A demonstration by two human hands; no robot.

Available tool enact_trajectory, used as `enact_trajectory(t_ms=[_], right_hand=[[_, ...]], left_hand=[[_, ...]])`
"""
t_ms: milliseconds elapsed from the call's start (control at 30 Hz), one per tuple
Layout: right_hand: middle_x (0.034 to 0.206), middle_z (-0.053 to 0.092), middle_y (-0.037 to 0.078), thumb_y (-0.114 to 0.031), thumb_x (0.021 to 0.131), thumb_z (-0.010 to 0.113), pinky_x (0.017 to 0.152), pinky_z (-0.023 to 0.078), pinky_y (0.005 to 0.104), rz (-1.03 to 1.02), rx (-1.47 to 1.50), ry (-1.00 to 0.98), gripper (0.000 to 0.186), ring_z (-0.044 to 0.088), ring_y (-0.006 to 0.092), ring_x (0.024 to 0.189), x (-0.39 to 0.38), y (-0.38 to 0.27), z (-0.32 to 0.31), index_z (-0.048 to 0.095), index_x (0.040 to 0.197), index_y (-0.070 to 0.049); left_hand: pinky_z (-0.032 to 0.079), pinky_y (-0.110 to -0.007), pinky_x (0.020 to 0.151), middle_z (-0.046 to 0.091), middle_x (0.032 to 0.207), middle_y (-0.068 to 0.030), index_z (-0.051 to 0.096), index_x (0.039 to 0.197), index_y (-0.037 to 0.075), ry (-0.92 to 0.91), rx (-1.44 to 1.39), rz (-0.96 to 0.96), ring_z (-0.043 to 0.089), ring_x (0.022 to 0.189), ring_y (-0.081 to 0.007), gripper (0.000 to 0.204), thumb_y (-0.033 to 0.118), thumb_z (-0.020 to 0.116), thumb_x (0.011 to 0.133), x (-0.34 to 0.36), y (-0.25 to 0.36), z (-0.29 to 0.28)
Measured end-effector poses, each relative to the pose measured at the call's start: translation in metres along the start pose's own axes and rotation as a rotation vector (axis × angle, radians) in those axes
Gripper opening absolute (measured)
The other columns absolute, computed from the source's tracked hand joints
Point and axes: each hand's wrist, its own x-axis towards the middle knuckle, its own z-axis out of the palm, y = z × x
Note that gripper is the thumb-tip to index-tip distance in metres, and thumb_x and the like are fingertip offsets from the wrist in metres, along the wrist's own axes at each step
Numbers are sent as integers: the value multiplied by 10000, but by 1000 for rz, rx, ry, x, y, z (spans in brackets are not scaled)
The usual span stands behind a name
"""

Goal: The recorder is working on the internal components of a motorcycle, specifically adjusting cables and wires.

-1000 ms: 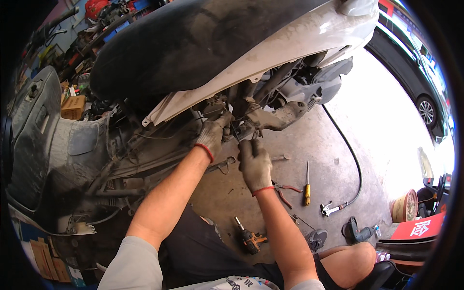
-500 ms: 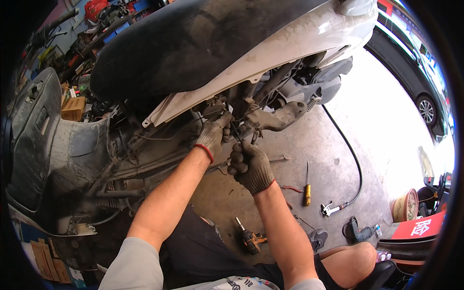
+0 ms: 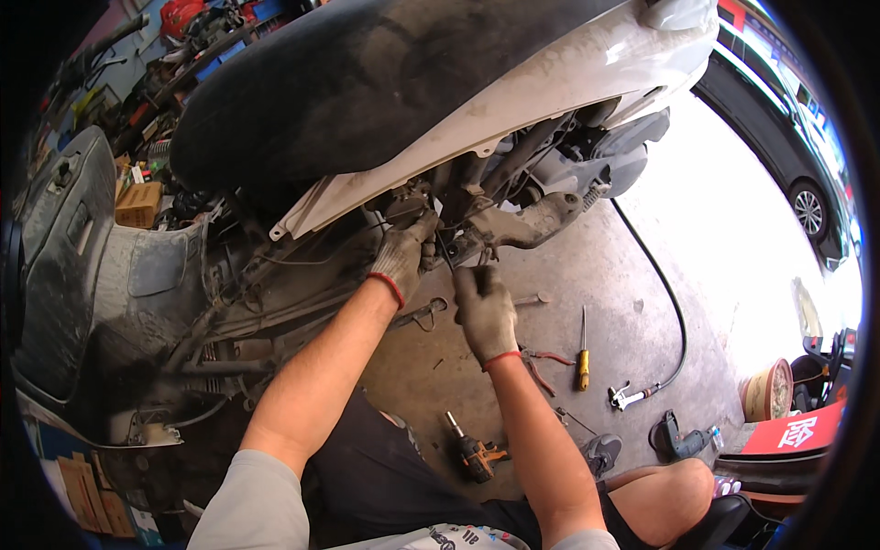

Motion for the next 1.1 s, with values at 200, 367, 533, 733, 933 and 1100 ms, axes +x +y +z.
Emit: enact_trajectory(t_ms=[200,367,533,733,933,1100], right_hand=[[739,615,68,-402,968,506,634,473,387,38,-192,24,372,558,241,566,-6,-15,4,594,992,-41],[785,648,107,-440,936,554,649,488,384,362,648,-304,446,605,251,611,-7,-15,2,588,1022,-3],[692,551,40,-370,975,510,551,441,351,91,156,14,363,477,169,504,-7,-25,8,598,999,-19],[713,619,64,-404,940,555,613,477,320,326,490,-178,376,581,164,596,-2,-20,-1,619,918,-34],[749,639,72,-456,929,562,683,506,360,-253,-652,245,423,611,184,600,4,3,-1,604,947,-35],[736,593,28,-389,971,520,612,479,354,300,634,-302,362,554,179,542,-9,-26,5,610,966,-39]], left_hand=[[338,-192,451,531,681,61,657,850,106,9,-1,-21,430,520,-33,185,272,660,933,-1,1,0],[334,-192,454,531,688,58,658,854,103,22,8,-26,421,526,-36,187,274,666,930,2,-1,1],[330,-196,457,522,684,50,655,850,94,26,13,13,403,517,-46,193,269,669,929,3,-2,-2],[339,-200,455,519,680,58,649,841,99,10,-17,8,420,518,-43,192,268,669,930,4,-4,-1],[344,-203,450,530,683,62,649,835,108,5,-7,7,432,520,-39,193,276,673,928,4,-1,-1],[343,-200,454,534,689,58,656,845,106,40,13,-17,436,532,-40,186,272,674,927,6,-3,-3]])
